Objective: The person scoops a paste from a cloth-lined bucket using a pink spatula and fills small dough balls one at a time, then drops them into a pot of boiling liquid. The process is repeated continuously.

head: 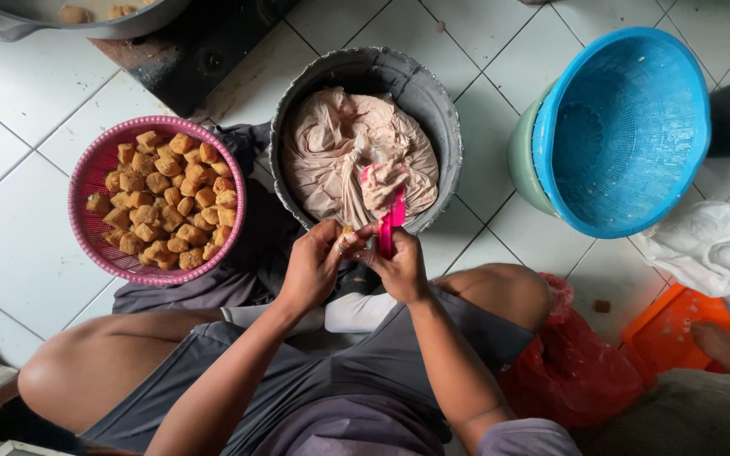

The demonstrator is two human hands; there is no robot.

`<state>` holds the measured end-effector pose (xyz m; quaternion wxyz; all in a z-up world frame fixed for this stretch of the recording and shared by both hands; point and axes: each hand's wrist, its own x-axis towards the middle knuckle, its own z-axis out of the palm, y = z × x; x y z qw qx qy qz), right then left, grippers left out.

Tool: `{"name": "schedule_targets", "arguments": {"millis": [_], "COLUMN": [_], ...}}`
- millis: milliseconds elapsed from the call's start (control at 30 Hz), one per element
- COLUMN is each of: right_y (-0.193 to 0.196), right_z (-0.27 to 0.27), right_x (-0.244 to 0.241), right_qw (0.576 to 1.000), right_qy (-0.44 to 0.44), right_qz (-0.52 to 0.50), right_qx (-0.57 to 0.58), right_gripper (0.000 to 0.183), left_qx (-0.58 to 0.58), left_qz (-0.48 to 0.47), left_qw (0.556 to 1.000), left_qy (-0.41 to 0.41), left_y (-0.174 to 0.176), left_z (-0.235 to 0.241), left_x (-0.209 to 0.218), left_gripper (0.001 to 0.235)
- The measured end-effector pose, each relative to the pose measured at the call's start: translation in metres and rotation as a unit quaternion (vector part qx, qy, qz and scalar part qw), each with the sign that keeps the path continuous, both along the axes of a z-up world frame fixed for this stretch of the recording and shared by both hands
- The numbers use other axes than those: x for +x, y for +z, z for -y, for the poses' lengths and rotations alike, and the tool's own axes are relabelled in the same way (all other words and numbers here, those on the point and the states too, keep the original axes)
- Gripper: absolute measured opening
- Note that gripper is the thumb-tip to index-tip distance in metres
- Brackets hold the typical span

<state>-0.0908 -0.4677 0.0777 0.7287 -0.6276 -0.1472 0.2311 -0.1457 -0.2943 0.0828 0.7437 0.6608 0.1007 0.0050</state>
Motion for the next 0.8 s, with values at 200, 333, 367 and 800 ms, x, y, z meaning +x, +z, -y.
{"name": "schedule_targets", "arguments": {"millis": [200,333,367,800], "right_y": [-0.006,0.001,0.003,0.005], "right_z": [0.016,0.011,0.009,0.007], "right_x": [0.005,0.005,0.007,-0.005], "right_qw": [0.987,0.992,0.995,0.989], "right_qy": [-0.042,-0.048,-0.053,-0.050], "right_qz": [-0.125,-0.107,-0.084,0.067], "right_qx": [0.096,0.038,0.001,-0.125], "right_gripper": [0.015,0.013,0.013,0.033], "left_qx": [-0.160,-0.218,-0.221,-0.065], "left_qz": [-0.006,-0.086,-0.074,-0.001], "left_qw": [0.980,0.971,0.972,0.989], "left_qy": [-0.123,-0.043,-0.022,0.133], "left_y": [-0.013,-0.013,-0.012,0.024], "left_z": [-0.007,0.001,0.003,0.022], "left_x": [-0.004,-0.009,-0.005,0.022], "left_gripper": [0.028,0.022,0.016,0.027]}}
